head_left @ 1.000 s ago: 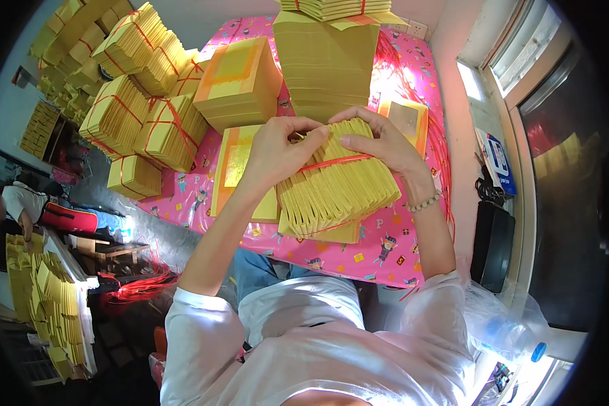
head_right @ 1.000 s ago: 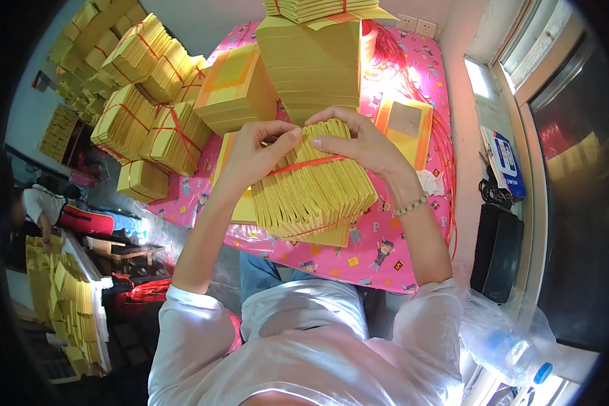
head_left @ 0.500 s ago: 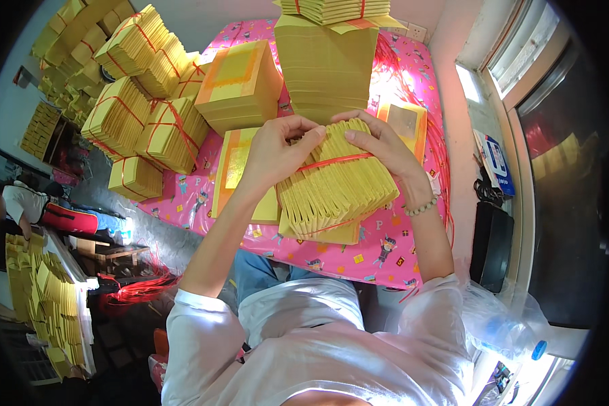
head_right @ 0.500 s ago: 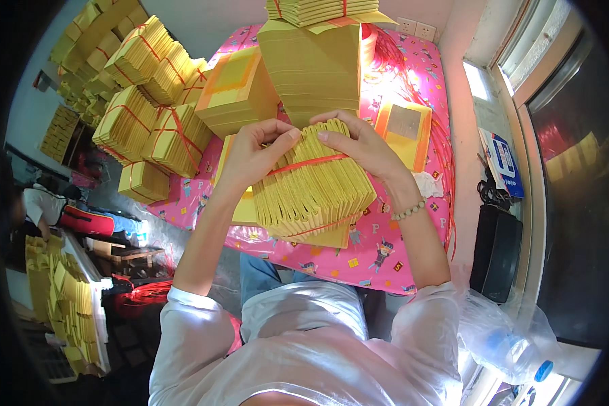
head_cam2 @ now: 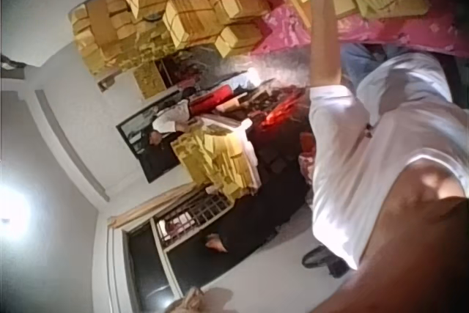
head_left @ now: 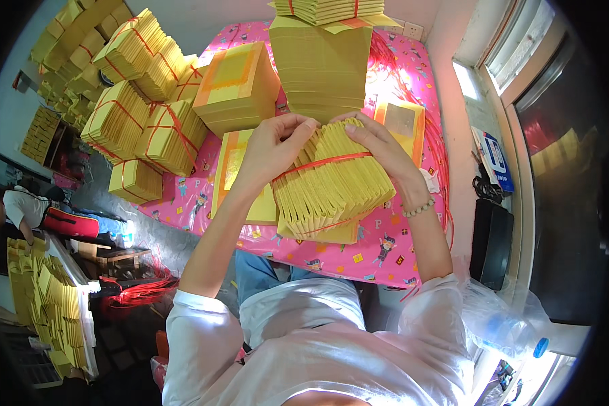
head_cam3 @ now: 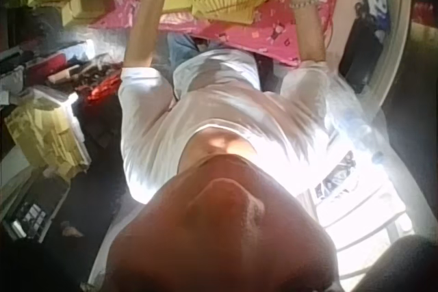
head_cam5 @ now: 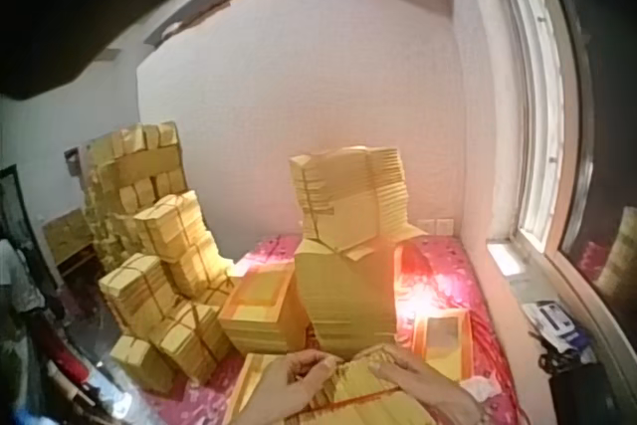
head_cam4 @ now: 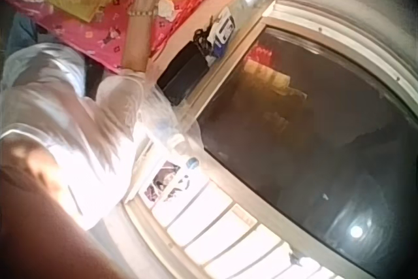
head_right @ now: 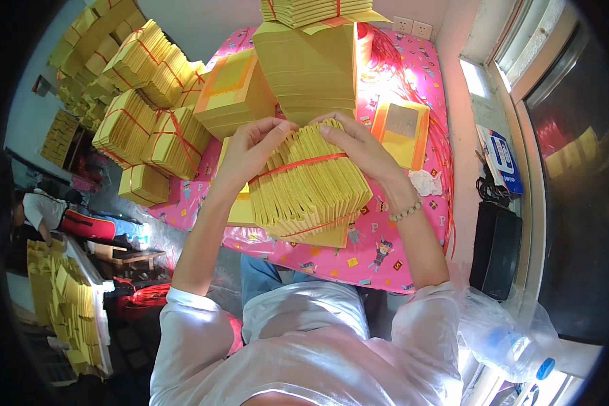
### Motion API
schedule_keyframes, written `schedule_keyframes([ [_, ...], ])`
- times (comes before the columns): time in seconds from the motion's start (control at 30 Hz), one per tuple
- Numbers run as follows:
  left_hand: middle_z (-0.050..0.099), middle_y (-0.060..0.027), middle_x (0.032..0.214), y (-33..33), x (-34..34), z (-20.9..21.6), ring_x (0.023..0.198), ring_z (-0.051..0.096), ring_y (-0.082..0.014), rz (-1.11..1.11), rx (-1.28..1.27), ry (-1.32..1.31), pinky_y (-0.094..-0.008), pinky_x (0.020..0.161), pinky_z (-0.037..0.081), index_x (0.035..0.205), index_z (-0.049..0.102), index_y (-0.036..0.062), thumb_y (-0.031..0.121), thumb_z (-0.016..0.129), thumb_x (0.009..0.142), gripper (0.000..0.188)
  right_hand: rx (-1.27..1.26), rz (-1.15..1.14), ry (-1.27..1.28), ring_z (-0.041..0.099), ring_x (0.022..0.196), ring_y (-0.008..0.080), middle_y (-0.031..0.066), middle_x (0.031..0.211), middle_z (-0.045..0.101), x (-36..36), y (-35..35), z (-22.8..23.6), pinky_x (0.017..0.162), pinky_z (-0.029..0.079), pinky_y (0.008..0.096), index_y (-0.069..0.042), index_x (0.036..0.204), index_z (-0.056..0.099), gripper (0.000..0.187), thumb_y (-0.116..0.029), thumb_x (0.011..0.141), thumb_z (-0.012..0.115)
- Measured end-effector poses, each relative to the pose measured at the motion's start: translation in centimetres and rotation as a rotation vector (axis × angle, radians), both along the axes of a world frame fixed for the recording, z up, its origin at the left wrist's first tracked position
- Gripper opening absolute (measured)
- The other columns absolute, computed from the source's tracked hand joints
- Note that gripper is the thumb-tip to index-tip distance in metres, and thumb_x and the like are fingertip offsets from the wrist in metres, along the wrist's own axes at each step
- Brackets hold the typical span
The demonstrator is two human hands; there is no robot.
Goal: The person folds yellow paper sheets with a central metallic square into smaller rectangles. They repeatedly pick up sheets, fold them in half, and place them into a growing stack on the table. The person works with a large pile of yellow paper sheets and red string bundles.
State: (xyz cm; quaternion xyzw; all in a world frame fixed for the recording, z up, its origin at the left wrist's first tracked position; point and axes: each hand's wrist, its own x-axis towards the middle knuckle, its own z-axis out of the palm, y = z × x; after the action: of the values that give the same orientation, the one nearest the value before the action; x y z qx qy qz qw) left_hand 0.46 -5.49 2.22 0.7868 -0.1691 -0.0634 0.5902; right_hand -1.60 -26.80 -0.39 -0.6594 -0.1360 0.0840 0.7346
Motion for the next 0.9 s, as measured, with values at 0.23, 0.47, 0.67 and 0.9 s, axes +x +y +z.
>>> schedule_keyframes([
  [0.23,0.067,-0.0017,0.08,-0.2,0.8,1.3,0.075,0.059,-0.0061,-0.085,0.223,-0.019,-0.0234,0.069,0.047,0.097,0.069,-0.0011,0.027,0.064,0.088,0.031,-0.13,0.032,-0.036,0.055,0.091,0.0083,0.0018,0.098,0.061,0.5,-0.5,0.7,0.081,0.046,0.0274,-0.006,0.109,0.061,0.029,-0.027,0.089,0.063],
  [0.47,0.064,0.0012,0.075,-0.6,0.6,1.3,0.068,0.054,-0.0046,-0.1,0.215,0.013,-0.0232,0.064,0.043,0.09,0.069,0.0008,0.025,0.064,0.086,0.026,-0.212,0.016,-0.116,0.052,0.082,0.0053,-0.0011,0.09,0.058,1.0,-0.5,0.5,0.071,0.043,0.0243,-0.008,0.103,0.065,0.031,-0.029,0.081,0.073],
  [0.67,0.062,0.0026,0.075,-0.4,0.9,0.9,0.07,0.053,-0.0042,-0.098,0.193,0.021,-0.0232,0.066,0.043,0.088,0.069,0.002,0.024,0.064,0.086,0.023,-0.134,0.031,-0.013,0.051,0.08,0.0048,-0.0016,0.086,0.057,0.5,-0.1,0.7,0.067,0.042,0.0229,-0.009,0.105,0.064,0.03,-0.026,0.082,0.073],
  [0.9,0.062,0.0022,0.076,-0.6,0.8,1.3,0.07,0.053,-0.0047,-0.101,0.246,0.01,-0.0234,0.066,0.043,0.088,0.069,0.0017,0.025,0.063,0.087,0.024,-0.206,0.027,-0.069,0.054,0.084,0.0066,0.0003,0.091,0.06,0.4,-0.4,0.6,0.073,0.045,0.0234,-0.008,0.11,0.062,0.031,-0.029,0.087,0.067],
])
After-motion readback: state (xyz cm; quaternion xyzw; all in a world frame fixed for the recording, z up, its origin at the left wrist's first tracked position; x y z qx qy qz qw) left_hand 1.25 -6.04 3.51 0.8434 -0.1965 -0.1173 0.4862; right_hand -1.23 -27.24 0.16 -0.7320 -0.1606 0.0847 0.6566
